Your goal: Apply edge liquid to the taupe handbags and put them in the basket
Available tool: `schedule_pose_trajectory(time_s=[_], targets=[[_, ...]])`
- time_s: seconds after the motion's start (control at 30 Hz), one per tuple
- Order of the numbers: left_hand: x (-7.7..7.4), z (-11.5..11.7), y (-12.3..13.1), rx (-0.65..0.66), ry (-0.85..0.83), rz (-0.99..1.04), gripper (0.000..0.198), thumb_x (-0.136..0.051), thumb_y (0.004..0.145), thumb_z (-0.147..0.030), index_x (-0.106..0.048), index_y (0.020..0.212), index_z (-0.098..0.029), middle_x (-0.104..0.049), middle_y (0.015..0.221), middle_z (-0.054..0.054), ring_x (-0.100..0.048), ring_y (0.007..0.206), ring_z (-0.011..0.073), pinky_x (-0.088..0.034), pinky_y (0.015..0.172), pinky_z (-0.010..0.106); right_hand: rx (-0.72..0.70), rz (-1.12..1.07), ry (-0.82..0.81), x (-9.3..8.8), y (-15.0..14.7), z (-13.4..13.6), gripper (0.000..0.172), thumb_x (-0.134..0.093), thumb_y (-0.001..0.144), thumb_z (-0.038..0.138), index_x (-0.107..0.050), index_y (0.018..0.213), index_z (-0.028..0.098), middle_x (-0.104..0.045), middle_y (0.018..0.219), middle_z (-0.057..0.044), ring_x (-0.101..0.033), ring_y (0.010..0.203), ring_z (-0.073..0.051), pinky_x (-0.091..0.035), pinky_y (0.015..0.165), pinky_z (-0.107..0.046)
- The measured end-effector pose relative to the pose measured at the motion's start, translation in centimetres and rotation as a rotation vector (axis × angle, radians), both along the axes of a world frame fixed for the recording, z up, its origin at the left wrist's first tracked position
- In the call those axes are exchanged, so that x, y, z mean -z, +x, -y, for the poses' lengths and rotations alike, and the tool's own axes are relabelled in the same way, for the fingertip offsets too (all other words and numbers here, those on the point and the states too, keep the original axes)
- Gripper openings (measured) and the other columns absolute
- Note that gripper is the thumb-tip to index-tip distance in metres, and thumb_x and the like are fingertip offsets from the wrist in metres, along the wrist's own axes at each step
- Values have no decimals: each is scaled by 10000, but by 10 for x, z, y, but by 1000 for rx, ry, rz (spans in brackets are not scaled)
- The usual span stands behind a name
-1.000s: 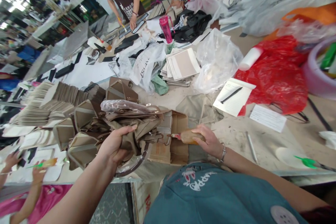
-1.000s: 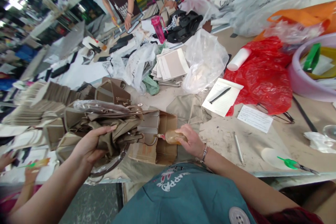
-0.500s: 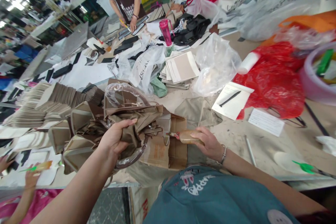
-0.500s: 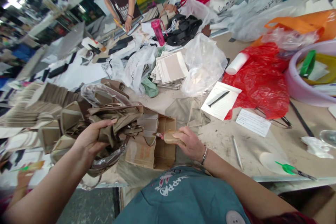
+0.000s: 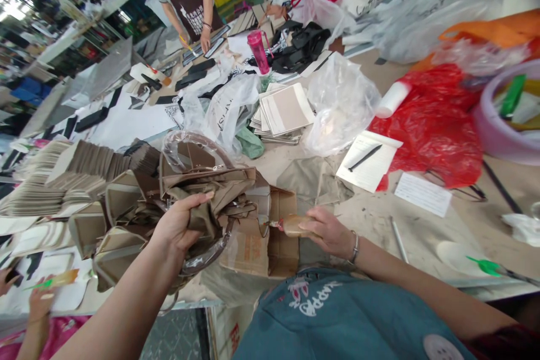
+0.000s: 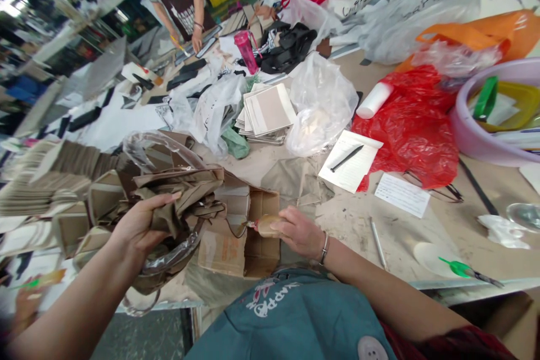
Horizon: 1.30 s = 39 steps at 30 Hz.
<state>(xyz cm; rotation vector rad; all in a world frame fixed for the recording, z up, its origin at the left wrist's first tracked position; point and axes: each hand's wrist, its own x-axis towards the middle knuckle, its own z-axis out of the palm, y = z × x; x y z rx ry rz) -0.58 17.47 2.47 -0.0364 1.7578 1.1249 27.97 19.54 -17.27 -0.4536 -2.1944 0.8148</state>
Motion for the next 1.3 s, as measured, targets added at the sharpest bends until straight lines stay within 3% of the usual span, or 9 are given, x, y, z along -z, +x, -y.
schedule_pose_trajectory(time_s=[0.37, 0.6, 0.87, 1.07, 1.3], targets=[[3, -7, 0, 5, 13, -35, 105, -549, 715, -12, -647, 741, -38, -673, 592, 105, -650, 492, 197, -581, 517, 288, 241, -35, -86, 10, -12, -24, 227, -508, 893, 215, -524, 1119, 201, -500, 1003, -97, -526, 908, -228, -522, 766, -406], [4, -9, -2, 25, 18, -20, 139, -518, 742, -17, -651, 741, -54, -671, 591, 97, -647, 490, 195, -584, 508, 302, 120, -47, -219, 12, -3, -16, 188, -509, 897, 235, -543, 1076, 188, -542, 966, -87, -555, 895, -211, -522, 748, -373], [3, -11, 0, 7, 39, -38, 144, -512, 742, 8, -647, 771, -34, -688, 622, 98, -647, 502, 179, -572, 468, 278, 197, -92, -266, 9, -17, -37, 182, -542, 887, 252, -543, 1061, 198, -530, 936, -78, -535, 878, -207, -495, 766, -388], [5, -10, 0, 20, 25, -36, 121, -530, 737, -5, -645, 749, -42, -693, 632, 107, -648, 496, 189, -576, 474, 296, 90, -70, -294, 14, -14, -26, 137, -528, 893, 247, -547, 1016, 190, -544, 892, -67, -537, 842, -199, -493, 742, -368], [6, -17, 2, 11, 18, -53, 122, -535, 725, 4, -643, 749, -47, -680, 610, 95, -652, 503, 189, -581, 505, 288, 223, -98, -215, 20, -16, -36, 196, -521, 897, 246, -538, 1090, 211, -525, 963, -86, -541, 903, -215, -514, 777, -401]])
